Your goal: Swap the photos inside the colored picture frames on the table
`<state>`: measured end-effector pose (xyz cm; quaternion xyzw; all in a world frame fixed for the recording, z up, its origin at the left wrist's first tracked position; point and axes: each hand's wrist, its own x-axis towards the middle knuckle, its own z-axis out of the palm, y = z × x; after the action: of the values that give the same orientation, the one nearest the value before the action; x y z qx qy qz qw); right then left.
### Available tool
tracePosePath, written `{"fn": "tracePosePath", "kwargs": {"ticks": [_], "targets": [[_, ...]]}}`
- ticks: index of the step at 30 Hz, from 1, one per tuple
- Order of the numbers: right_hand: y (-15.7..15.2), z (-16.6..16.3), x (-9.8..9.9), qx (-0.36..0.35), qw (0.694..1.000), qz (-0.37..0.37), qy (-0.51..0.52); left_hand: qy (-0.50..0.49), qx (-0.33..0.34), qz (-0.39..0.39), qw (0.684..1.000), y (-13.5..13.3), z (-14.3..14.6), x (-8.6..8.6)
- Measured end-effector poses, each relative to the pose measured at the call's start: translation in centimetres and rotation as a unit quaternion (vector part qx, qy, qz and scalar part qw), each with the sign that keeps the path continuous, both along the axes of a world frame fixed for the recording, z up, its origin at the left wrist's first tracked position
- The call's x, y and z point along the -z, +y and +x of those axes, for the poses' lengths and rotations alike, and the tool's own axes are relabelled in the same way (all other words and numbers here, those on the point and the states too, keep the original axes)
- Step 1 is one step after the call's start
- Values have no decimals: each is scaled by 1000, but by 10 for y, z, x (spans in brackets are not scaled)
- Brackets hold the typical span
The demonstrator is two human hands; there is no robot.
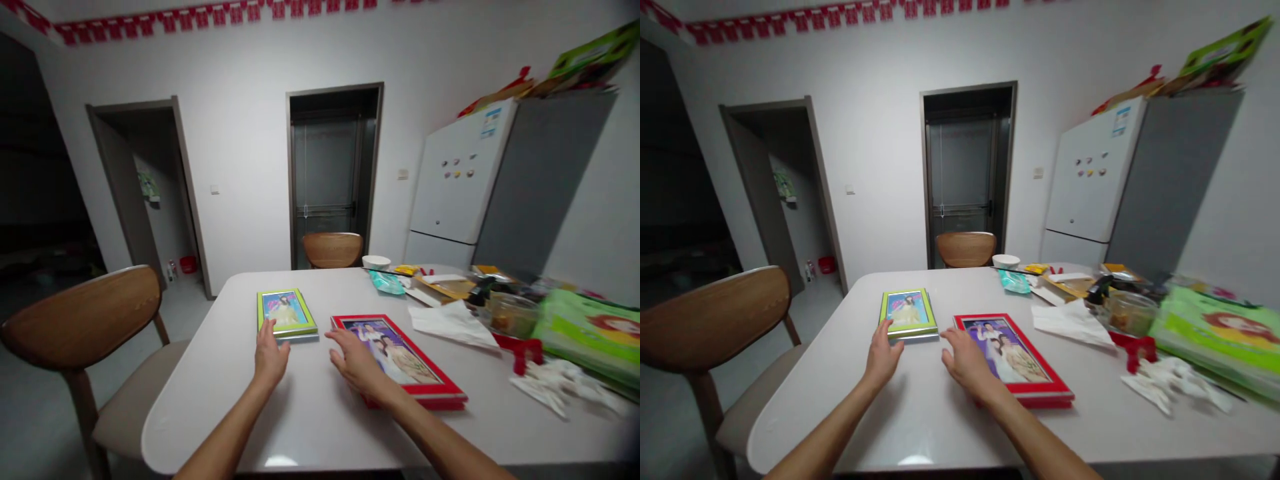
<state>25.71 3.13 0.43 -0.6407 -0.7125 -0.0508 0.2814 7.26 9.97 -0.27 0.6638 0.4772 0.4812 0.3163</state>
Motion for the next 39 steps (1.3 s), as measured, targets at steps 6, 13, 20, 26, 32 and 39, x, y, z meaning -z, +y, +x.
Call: {"fn": "tracePosePath", "kwargs": {"ticks": [6, 13, 20, 26, 32, 39], "targets": [[78, -52, 3, -31, 999, -11, -25, -65, -72, -119, 988, 42, -17, 11], [78, -75, 9, -65, 997, -6, -35, -221, -76, -175, 956, 31, -26, 18], [31, -85, -12, -57, 997, 32, 33, -400, -10, -145, 905, -8, -23, -24], [-35, -69, -29, -22, 931, 71, 357, -379, 184, -102, 901, -68, -1, -62], [-95, -60, -12, 44, 814, 72, 574, -60, 295, -17, 954, -117, 3, -41], [-132, -45, 29, 69, 762, -43, 643, 245, 306, 42, 919, -133, -18, 7]]}}
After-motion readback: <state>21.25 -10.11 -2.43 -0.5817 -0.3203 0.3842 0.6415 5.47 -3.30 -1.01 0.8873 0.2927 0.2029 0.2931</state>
